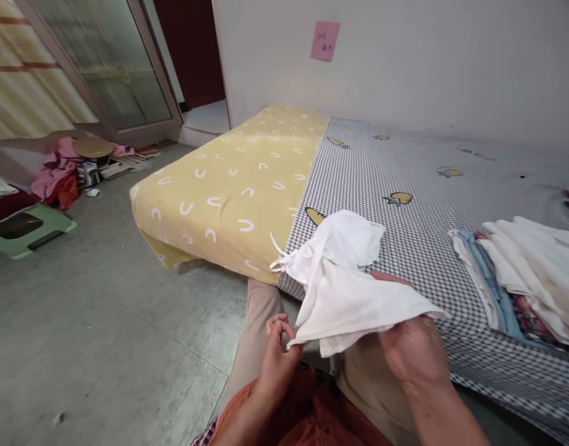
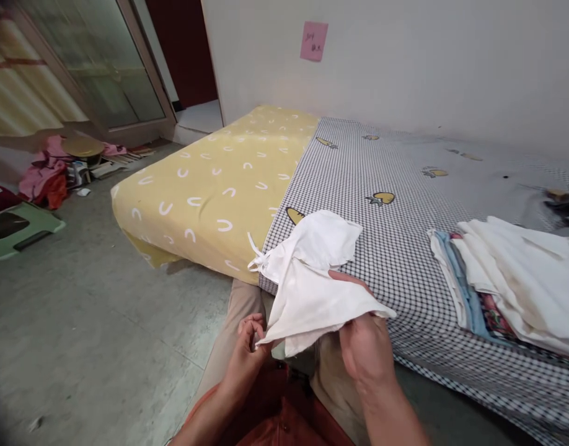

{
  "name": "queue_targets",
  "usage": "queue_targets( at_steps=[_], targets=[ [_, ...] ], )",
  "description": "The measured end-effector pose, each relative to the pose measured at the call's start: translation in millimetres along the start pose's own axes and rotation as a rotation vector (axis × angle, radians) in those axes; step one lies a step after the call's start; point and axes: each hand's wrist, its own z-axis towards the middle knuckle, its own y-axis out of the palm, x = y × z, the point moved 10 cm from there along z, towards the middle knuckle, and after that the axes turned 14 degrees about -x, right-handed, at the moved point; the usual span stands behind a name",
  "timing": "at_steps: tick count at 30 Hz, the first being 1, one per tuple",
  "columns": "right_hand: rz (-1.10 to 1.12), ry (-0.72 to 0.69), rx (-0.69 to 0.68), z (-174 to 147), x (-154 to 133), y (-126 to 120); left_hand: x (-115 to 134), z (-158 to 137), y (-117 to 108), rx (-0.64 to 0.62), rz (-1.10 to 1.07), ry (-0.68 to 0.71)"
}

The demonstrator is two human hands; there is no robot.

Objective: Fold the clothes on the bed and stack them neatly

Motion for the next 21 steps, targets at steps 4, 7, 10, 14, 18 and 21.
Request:
queue_targets(
  at_steps=[4,7,10,14,18,21],
  targets=[
    [0.146,0.017,0.066,-3,-4,-8,-2,-2,3,-0.042,0.057,-0.012],
    [0.2,0.03,0.072,-3,-3,-17,7,-6,6,-0.095,0.088,0.017],
    [0.204,0.025,0.022,-1,-1,-21,11,-10,13,-0.167,0.002,-0.007],
    [0.153,-0.061,-0.011,1,-6,-30,31,-3,-1,-0.159,-0.049,-0.02],
    [0.233,-0.145,0.115,3,-31,-45,133,6,-52,0.054,0.213,0.345],
    [0.309,-0.241,0.184,7,-76,-45,235,-8,-72,0.176,0.445,0.699]
  ],
)
